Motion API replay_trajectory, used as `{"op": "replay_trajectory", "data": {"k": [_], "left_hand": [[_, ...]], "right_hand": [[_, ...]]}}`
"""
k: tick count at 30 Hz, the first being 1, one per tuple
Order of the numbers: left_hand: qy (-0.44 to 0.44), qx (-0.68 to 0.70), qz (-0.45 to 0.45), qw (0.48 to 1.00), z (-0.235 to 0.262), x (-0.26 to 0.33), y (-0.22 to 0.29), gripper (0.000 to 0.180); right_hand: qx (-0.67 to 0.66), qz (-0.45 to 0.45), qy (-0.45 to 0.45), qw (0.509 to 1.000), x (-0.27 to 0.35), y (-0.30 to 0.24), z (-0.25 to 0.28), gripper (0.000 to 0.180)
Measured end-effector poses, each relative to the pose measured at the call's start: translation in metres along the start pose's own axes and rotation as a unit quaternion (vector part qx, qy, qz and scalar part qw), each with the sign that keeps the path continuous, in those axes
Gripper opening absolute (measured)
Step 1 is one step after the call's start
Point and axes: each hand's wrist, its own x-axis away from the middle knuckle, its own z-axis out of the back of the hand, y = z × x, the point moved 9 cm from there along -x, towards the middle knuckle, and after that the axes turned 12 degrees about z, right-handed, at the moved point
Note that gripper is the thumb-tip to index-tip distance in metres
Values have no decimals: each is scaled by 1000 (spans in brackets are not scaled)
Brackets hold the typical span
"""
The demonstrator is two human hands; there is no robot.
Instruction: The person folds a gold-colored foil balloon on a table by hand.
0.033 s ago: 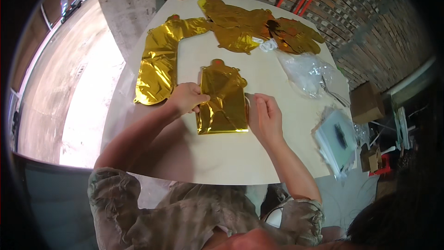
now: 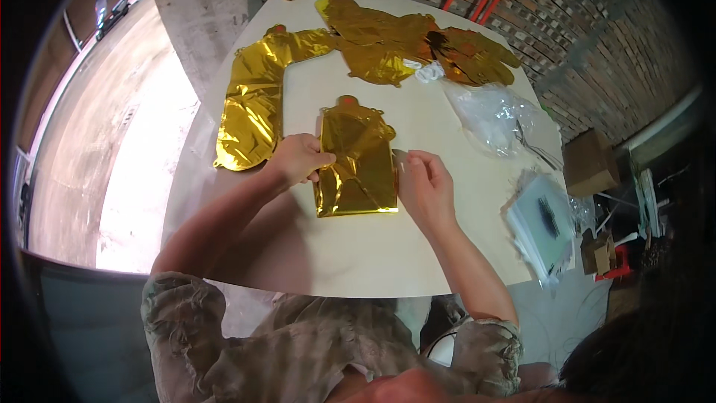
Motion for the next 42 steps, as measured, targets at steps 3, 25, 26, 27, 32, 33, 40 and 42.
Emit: {"op": "replay_trajectory", "data": {"k": [3, 25, 26, 27, 32, 33, 40, 42], "left_hand": [[-3, 21, -10, 1000, 0, 1, -2, 27], [179, -288, -509, 791, -52, 109, 48, 70], [147, -350, -514, 769, -68, 110, 41, 74], [115, -409, -517, 743, -82, 110, 30, 78], [73, -450, -473, 754, -91, 90, 12, 74], [67, -461, -463, 754, -93, 86, 10, 73], [52, -480, -424, 766, -91, 81, 2, 73], [39, -481, -405, 776, -90, 77, 2, 74]], "right_hand": [[26, -31, 21, 999, 0, 13, 7, 21], [-64, -93, -52, 992, -27, 29, -19, 48], [-65, -92, -54, 992, -29, 29, -19, 48], [-27, -102, -65, 992, -32, 22, -18, 49], [88, -69, -124, 986, -49, 29, -11, 50], [39, -105, -119, 987, -48, 32, -12, 50], [300, 107, -113, 941, -30, -38, -23, 51], [352, 237, -182, 887, -11, -49, -36, 54]]}}
